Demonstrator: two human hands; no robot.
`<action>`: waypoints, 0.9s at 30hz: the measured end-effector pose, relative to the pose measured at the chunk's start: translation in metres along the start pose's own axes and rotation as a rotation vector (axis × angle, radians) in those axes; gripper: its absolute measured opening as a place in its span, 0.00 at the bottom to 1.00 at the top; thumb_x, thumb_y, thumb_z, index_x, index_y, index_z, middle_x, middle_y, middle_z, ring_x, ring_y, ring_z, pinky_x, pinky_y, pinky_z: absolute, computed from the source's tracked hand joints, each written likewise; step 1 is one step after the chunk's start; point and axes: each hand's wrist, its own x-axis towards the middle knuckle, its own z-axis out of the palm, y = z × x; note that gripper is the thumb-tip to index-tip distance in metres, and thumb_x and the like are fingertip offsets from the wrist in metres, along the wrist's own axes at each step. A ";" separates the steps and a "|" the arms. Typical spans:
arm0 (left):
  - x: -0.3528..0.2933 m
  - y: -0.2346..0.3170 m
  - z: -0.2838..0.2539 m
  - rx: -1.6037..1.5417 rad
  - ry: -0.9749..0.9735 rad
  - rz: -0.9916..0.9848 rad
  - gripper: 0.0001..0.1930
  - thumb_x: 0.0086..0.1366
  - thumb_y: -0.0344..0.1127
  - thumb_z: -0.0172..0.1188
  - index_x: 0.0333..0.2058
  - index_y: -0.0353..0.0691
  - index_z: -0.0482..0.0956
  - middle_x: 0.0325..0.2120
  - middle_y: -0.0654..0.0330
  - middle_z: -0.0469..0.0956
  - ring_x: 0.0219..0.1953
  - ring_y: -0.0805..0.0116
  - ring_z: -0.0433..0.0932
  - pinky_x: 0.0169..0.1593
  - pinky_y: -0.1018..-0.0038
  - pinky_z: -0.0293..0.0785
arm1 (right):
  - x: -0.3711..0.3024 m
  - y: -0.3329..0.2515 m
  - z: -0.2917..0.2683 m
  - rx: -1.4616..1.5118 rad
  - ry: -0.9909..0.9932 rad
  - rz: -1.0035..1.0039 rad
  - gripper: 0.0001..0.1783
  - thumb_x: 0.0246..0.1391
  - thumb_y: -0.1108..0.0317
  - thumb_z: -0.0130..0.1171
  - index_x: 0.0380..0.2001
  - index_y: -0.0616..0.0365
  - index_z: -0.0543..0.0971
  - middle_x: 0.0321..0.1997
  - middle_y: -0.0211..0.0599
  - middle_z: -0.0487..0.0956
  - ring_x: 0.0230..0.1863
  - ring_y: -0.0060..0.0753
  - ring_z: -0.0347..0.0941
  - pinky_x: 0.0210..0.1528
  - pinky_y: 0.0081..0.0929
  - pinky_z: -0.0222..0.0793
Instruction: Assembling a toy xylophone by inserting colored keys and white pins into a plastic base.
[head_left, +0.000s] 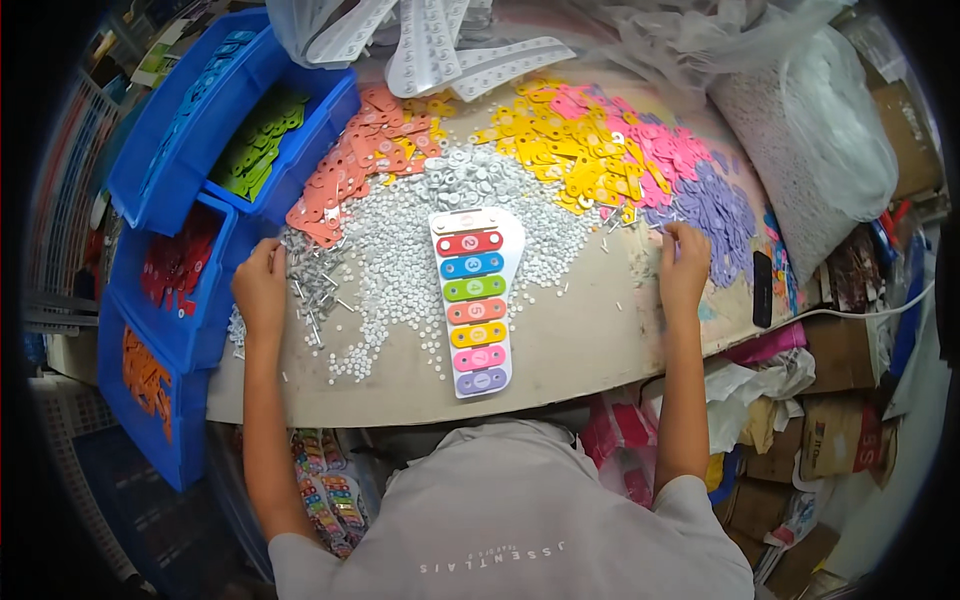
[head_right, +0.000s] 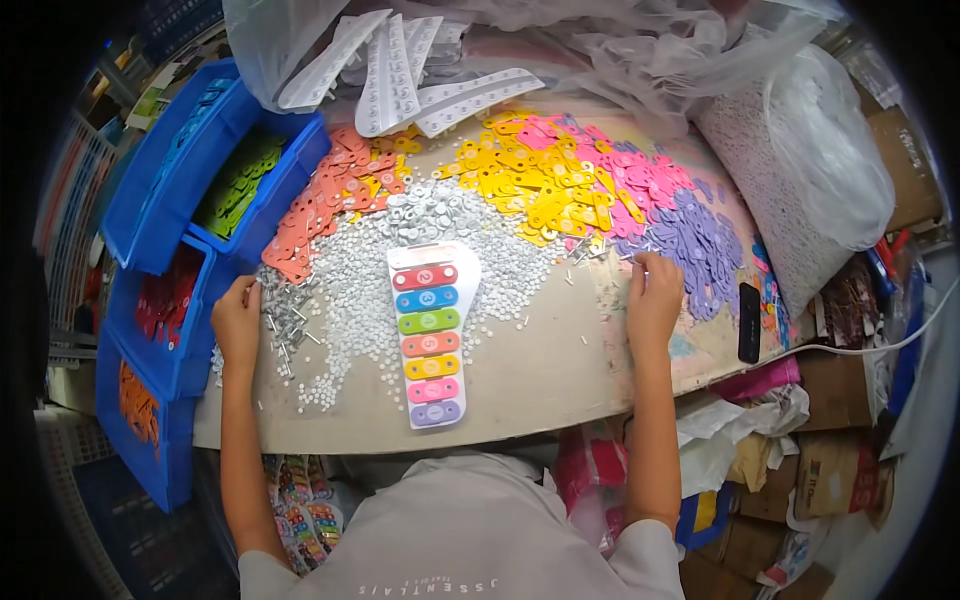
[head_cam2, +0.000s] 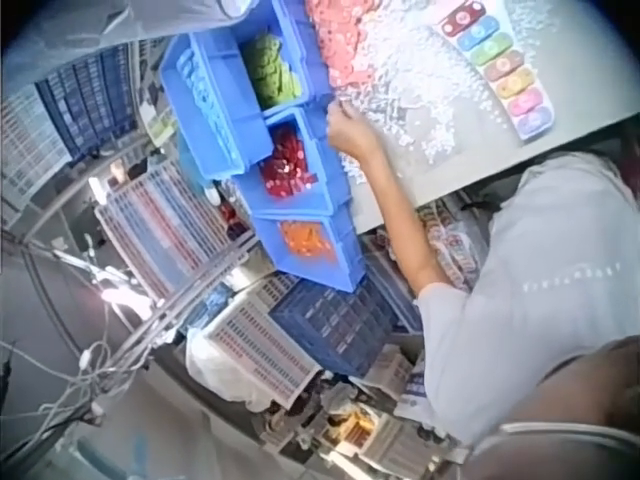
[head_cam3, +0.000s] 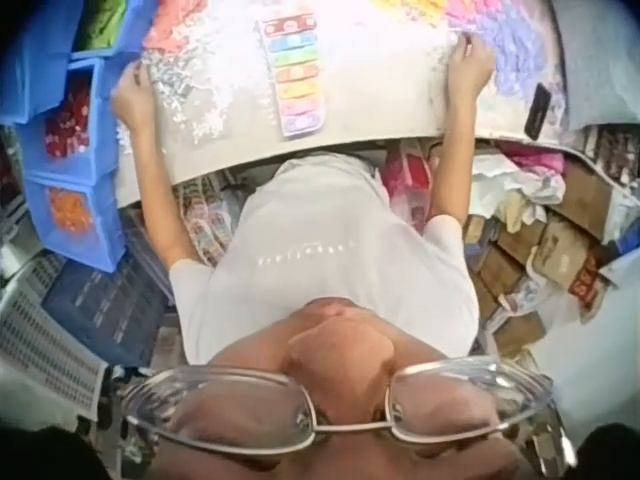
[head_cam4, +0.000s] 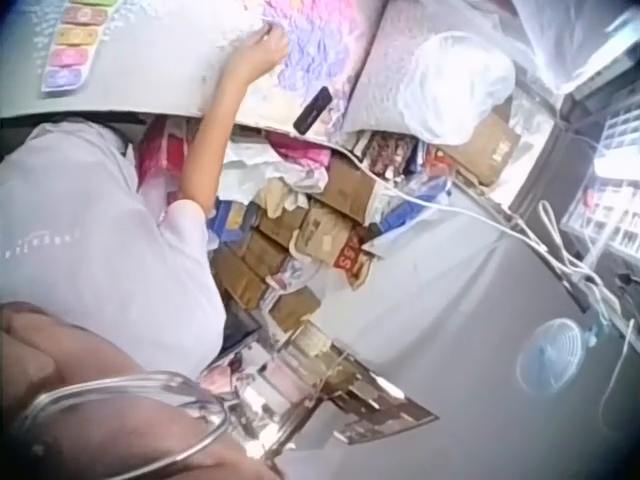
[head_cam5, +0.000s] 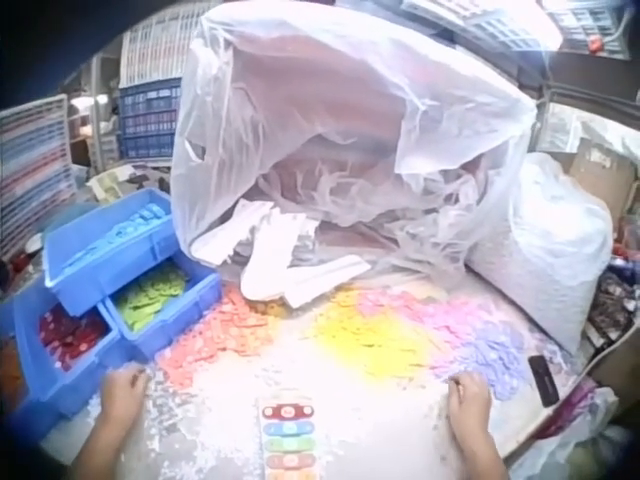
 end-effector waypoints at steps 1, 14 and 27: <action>-0.001 0.010 -0.005 -0.126 -0.035 -0.053 0.08 0.67 0.34 0.62 0.37 0.35 0.83 0.25 0.51 0.83 0.28 0.61 0.83 0.32 0.67 0.74 | 0.002 0.006 0.002 -0.016 -0.008 -0.038 0.06 0.57 0.75 0.60 0.38 0.60 0.80 0.38 0.42 0.79 0.45 0.48 0.73 0.50 0.40 0.68; -0.053 0.121 -0.034 -1.215 -0.535 -0.253 0.10 0.65 0.27 0.66 0.44 0.33 0.81 0.33 0.60 0.84 0.35 0.75 0.84 0.31 0.83 0.76 | 0.025 0.013 0.010 -0.190 -0.186 -0.223 0.08 0.53 0.75 0.63 0.37 0.57 0.78 0.36 0.40 0.75 0.45 0.48 0.70 0.50 0.42 0.64; -0.039 0.144 0.008 -1.490 -0.847 -0.413 0.11 0.69 0.32 0.63 0.44 0.30 0.83 0.31 0.56 0.85 0.29 0.75 0.82 0.27 0.83 0.75 | -0.012 -0.150 0.011 1.090 -0.730 0.244 0.03 0.65 0.73 0.58 0.38 0.61 0.78 0.30 0.26 0.78 0.32 0.14 0.72 0.37 0.16 0.68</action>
